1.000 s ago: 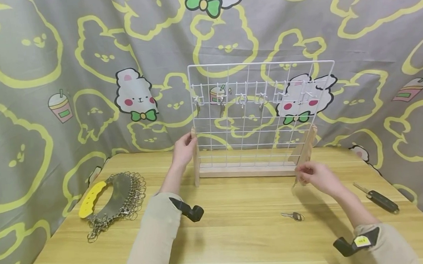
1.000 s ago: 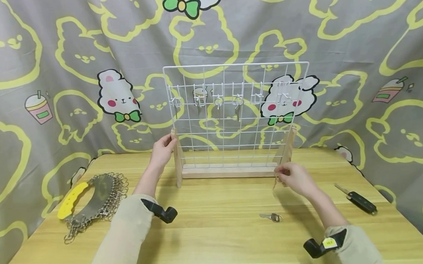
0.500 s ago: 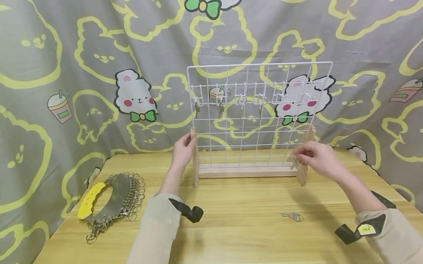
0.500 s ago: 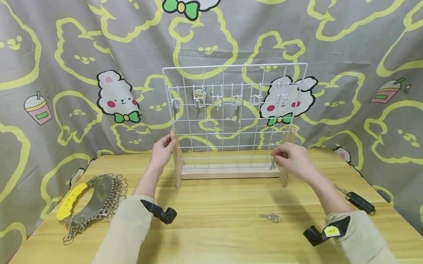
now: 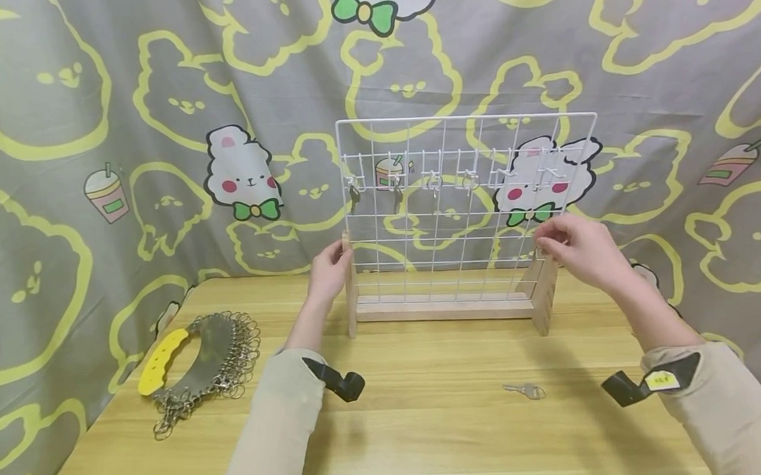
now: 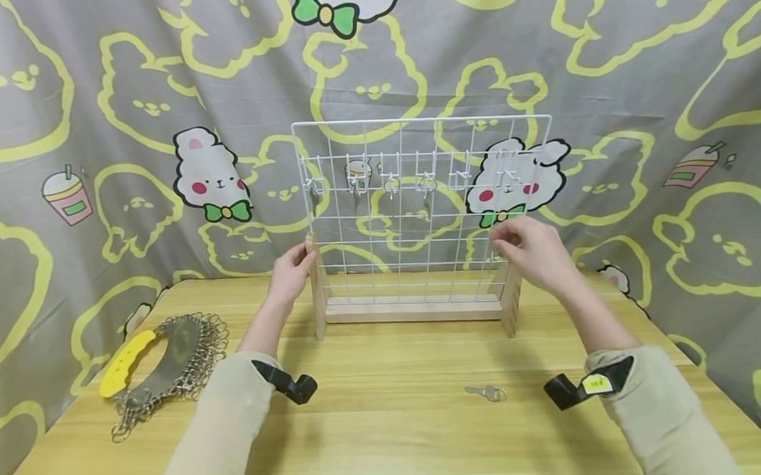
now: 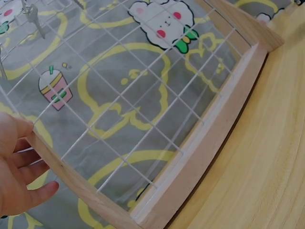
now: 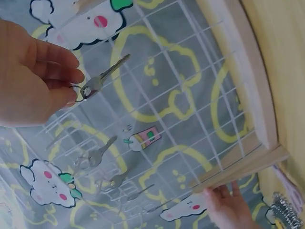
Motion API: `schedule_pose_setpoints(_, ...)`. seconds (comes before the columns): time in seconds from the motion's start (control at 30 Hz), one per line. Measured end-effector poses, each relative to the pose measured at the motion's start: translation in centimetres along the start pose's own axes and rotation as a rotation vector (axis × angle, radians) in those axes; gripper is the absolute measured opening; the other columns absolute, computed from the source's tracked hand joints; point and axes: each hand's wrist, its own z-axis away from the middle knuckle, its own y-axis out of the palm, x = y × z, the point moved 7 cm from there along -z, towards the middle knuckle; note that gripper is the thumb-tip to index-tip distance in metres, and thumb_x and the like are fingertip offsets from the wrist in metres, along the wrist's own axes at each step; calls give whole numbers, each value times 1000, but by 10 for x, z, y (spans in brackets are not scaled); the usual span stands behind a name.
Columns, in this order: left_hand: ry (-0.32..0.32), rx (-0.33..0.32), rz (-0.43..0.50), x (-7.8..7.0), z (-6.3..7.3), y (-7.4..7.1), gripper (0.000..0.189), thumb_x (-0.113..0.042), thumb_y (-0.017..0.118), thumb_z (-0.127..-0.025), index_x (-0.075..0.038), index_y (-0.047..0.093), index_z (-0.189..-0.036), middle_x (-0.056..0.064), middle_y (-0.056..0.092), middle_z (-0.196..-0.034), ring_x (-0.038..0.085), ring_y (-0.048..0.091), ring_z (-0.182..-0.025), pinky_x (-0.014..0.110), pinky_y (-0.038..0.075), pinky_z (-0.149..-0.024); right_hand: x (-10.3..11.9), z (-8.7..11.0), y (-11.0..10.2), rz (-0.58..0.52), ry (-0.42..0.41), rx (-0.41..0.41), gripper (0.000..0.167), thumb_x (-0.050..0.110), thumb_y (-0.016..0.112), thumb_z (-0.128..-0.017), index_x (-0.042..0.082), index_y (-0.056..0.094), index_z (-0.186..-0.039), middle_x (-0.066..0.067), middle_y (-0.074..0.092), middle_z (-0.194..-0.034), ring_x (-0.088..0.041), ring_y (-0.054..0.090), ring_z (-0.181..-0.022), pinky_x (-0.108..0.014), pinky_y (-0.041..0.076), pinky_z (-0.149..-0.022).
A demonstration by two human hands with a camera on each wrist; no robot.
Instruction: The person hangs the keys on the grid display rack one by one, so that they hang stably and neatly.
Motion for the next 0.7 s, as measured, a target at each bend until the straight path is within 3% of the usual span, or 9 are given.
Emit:
schedule_pose_setpoints(0.17,1,-2,4,1,-1,0,47,-18,49,-97,0,38,-139,17,43,-139,27,41,-127,35,35,-106,11,-10,-11,1,-17,-46,9,7,60,-90,0,64,-95,-11,64,-81,-18,58,-69,-19,45,-53)
schedule_pose_setpoints(0.37,-5,-4,0,3,-1,-1,47,-18,49,-97,-1,37,-139,16,43,-139,27,42,-127,35,36,-105,22,-22,-21,-18,-22,-117,8,9,60,-90,2,63,-93,-10,64,-82,-4,53,-64,-16,43,-52)
schedule_pose_setpoints(0.6,6,-2,-4,3,-1,0,47,-18,49,-97,0,37,-139,17,43,-139,27,42,-127,35,35,-105,31,-35,-30,-38,14,-192,14,15,56,-92,3,62,-95,-10,62,-82,-12,53,-70,-21,38,-57)
schedule_pose_setpoints(0.7,6,-2,-5,2,-2,0,47,-18,49,-97,0,38,-139,17,44,-138,27,42,-126,35,35,-105,33,-39,-34,-57,30,-227,15,15,55,-92,2,61,-96,-13,63,-81,-2,53,-65,-20,38,-58)
